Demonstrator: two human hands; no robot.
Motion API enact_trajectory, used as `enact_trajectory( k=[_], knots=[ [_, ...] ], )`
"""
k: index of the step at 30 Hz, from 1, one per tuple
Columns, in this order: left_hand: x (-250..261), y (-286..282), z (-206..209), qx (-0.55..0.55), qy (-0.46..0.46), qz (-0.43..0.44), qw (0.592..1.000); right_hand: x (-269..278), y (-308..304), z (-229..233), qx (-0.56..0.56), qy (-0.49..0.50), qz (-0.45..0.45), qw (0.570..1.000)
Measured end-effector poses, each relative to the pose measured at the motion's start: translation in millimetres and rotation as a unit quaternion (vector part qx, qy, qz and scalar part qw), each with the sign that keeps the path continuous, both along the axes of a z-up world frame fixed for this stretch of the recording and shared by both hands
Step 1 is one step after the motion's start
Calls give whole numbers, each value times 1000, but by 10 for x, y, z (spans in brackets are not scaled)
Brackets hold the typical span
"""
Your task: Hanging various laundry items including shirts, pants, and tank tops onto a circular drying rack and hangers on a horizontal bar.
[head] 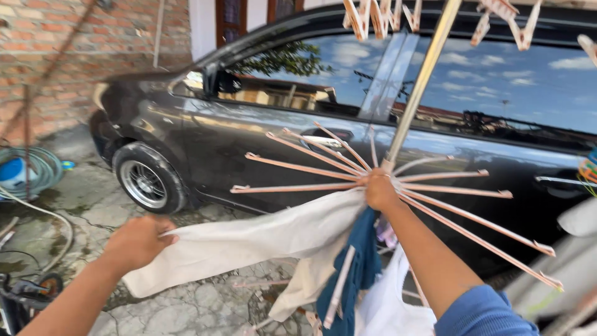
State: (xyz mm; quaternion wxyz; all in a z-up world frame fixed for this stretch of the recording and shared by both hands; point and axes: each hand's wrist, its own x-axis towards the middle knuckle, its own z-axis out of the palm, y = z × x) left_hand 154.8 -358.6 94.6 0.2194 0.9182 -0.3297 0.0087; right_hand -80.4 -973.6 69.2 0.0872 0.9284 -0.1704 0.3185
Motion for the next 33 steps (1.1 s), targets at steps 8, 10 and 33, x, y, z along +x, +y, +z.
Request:
enact_trajectory(
  k=[8,10,33],
  knots=[
    [725,-184,-973,29,84,-76,993,-543,1344,589,68,45,-36,996],
    [729,-281,-1040,36,94,-85,991,-600,1319,591,59,51,-38,996],
    [-3612,-1893,-196,-425,-77,-282,857,-3419,2341,22,103,-81,123,984]
  ],
)
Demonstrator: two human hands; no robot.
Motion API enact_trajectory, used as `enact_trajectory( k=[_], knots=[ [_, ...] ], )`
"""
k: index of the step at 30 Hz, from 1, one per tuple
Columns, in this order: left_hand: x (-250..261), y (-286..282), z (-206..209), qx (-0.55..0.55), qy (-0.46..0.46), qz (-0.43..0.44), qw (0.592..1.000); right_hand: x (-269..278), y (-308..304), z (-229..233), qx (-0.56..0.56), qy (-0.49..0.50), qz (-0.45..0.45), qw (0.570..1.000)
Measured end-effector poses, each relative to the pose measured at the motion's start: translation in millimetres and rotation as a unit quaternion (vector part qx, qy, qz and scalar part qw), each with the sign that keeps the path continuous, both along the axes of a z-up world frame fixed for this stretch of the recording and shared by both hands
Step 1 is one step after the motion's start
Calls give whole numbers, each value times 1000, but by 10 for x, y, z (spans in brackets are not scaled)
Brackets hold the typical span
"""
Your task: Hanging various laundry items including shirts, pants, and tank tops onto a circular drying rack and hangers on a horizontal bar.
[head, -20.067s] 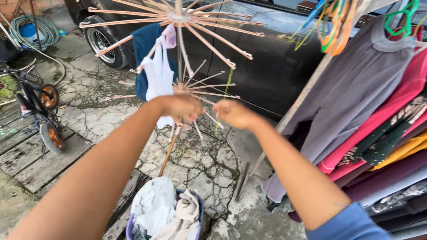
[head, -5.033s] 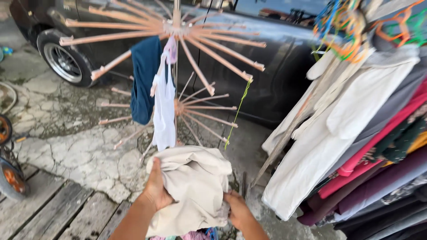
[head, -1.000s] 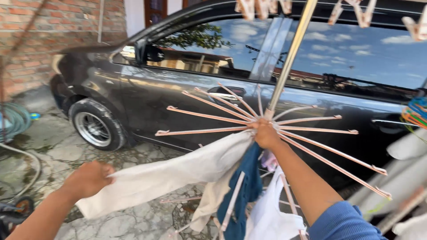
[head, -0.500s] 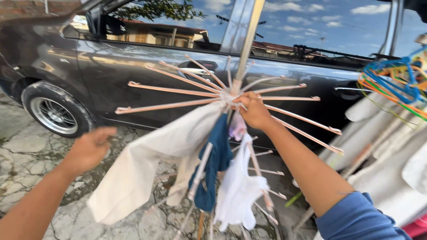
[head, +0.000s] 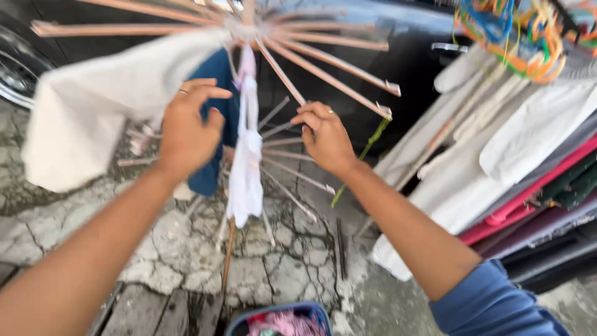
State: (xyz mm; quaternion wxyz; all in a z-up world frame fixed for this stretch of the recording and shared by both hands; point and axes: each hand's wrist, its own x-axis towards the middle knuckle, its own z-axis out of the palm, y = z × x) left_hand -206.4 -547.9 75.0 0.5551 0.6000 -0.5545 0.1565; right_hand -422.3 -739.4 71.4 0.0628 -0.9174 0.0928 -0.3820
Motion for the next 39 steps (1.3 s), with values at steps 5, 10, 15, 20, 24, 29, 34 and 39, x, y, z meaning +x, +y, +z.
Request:
enact_trajectory(
  k=[5,10,15,20,24,29,34,39],
  knots=[
    [-1170,87,-542,-9,-26,-13,1000,-524,552,-519,-116,-39,-6,993],
    [-1805,128,-1589,47,-85,11,995,-1075,576,-2159,11,35,36,999],
    [-2203,256,-2961,167,-61,-154,972,-1983,601,-4544,293,214,-153,919],
    [-2428,468,-4780,443,203,-162,858,-2747,1051,-5979,459,377,-291,750],
    [-2538,893,-6487,537,392,-55,745,-2929,1392,-6761,535,389,-323,677],
    [-2608,1163,-7762,587,396,12,706,-2190,1529,-6921,501,408,-246,722],
    [-2595,1164,-8085,575,461,9,676,-1693,1603,-7486,460,395,-172,776],
    [-2509,1144,-8094,475,755,77,446,-1725,2172,-7787,451,367,-10,813]
  ],
)
